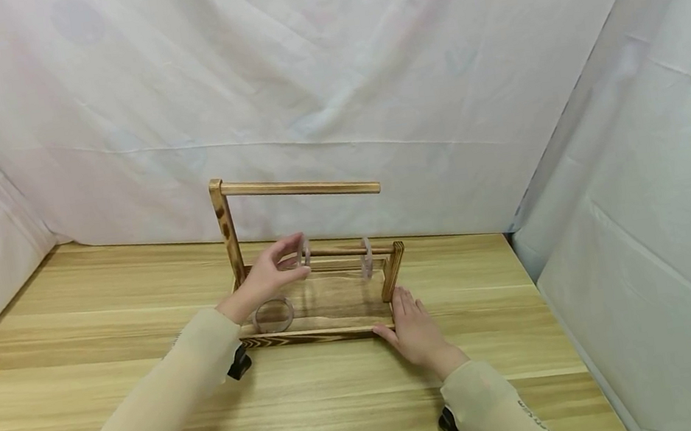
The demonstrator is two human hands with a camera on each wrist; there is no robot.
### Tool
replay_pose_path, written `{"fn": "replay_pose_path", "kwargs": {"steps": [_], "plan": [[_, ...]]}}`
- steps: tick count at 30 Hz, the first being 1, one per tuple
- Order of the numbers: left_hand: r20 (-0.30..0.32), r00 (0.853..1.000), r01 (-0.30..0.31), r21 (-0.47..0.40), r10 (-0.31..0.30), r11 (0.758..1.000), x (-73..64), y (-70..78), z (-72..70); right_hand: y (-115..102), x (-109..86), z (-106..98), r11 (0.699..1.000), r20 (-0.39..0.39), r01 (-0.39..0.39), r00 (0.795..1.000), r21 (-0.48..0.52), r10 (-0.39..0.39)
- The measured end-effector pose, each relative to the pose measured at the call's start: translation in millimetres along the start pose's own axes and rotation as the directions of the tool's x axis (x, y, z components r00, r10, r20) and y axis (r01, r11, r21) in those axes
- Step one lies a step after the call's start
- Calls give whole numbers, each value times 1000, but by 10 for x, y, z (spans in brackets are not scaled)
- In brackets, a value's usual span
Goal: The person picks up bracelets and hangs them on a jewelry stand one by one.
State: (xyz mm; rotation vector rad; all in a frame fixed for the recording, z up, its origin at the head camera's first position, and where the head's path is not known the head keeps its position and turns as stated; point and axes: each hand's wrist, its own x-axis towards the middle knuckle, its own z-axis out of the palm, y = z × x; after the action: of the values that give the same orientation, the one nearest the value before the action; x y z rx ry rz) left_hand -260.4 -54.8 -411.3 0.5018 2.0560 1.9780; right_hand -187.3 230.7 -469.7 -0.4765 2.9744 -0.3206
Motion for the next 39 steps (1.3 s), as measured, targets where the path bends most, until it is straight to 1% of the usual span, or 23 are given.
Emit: {"fn": "replay_pose_path", "kwargs": {"steps": [3,13,22,25,30,39], "plan": [[0,1000,15,-11,-15,1000,1,5,19,2,2,5,1000,-1,-2,1000,2,2],[-5,1000,29,-14,-29,999,4,5,63,4,3,9,1000,-6,4,1000,-6,-4],[8,1000,7,-8,-7,1000,49,-44,103,12,2,13,1000,-10,9,1000,-3,-9],[-4,1000,22,4,-22,1000,52,-40,129,14,1,16,1000,-12,9,1000,-3,-9],[-19,999,47,-16,-47,999,53,-39,169,18,3,26,1000,-10,4,1000,-7,-4],[-3,1000,22,-31,-22,999,88,-106,192,13,1,24,1000,-11,-1,1000,-5,1]]}}
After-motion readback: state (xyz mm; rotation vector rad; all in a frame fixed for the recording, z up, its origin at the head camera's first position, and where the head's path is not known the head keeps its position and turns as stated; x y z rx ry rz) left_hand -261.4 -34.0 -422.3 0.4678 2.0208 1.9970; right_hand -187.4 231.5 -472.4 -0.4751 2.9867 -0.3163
